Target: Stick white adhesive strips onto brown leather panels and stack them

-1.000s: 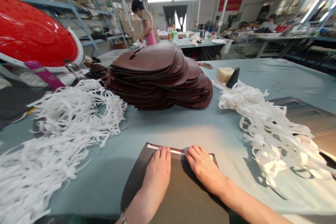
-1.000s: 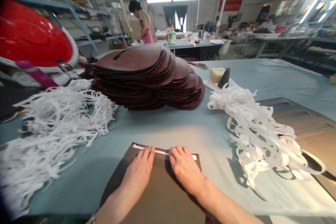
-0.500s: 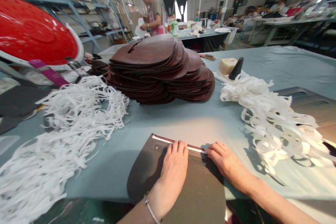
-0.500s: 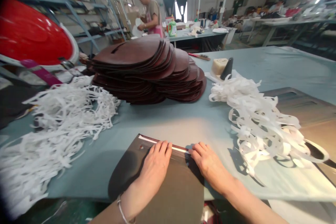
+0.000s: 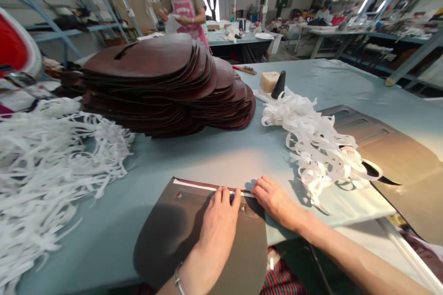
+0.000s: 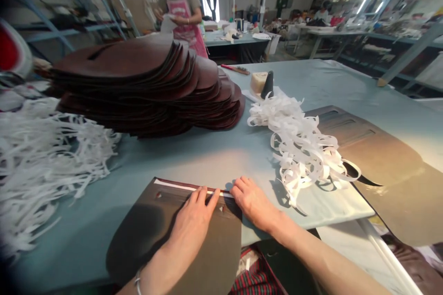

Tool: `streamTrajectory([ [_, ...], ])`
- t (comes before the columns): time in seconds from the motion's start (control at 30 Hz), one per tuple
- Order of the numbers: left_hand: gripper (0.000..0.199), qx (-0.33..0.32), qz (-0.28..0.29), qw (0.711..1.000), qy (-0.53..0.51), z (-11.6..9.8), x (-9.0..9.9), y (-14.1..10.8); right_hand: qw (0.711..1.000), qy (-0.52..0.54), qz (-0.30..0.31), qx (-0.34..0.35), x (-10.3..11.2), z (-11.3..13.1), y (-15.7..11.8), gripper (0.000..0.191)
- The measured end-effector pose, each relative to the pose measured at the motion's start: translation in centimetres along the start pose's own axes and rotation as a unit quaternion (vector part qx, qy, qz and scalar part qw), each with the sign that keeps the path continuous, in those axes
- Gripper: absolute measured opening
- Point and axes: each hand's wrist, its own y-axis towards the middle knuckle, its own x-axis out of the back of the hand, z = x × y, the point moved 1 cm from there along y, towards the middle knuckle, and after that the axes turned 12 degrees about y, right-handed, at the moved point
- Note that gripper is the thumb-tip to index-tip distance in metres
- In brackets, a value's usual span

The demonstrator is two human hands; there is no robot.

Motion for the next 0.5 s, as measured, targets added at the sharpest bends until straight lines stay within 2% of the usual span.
streamTrajectory([
  [0.13, 0.037, -0.017, 0.006, 1.0, -0.006, -0.9, 0.4, 0.4, 0.998, -0.056, 0.029, 0.019, 0.3, 0.5, -0.2, 0.02],
  [0.27, 0.044, -0.011, 0.003, 1.0, -0.016, -2.1, 0.1, 0.6, 0.994, -0.089, 0.044, 0.037, 0.4, 0.8, -0.2, 0.021],
  [0.4, 0.036, -0.024, -0.008, 1.0, -0.007, -3.0, -0.1, 0.5, 0.993, -0.09, 0.049, 0.057, 0.7, 0.9, 0.1, 0.021],
  [0.5, 0.037, -0.028, -0.022, 0.999, -0.005, -3.6, -0.1, 0.1, 0.992, -0.082, 0.046, 0.082, 0.6, 0.9, -0.1, 0.022],
])
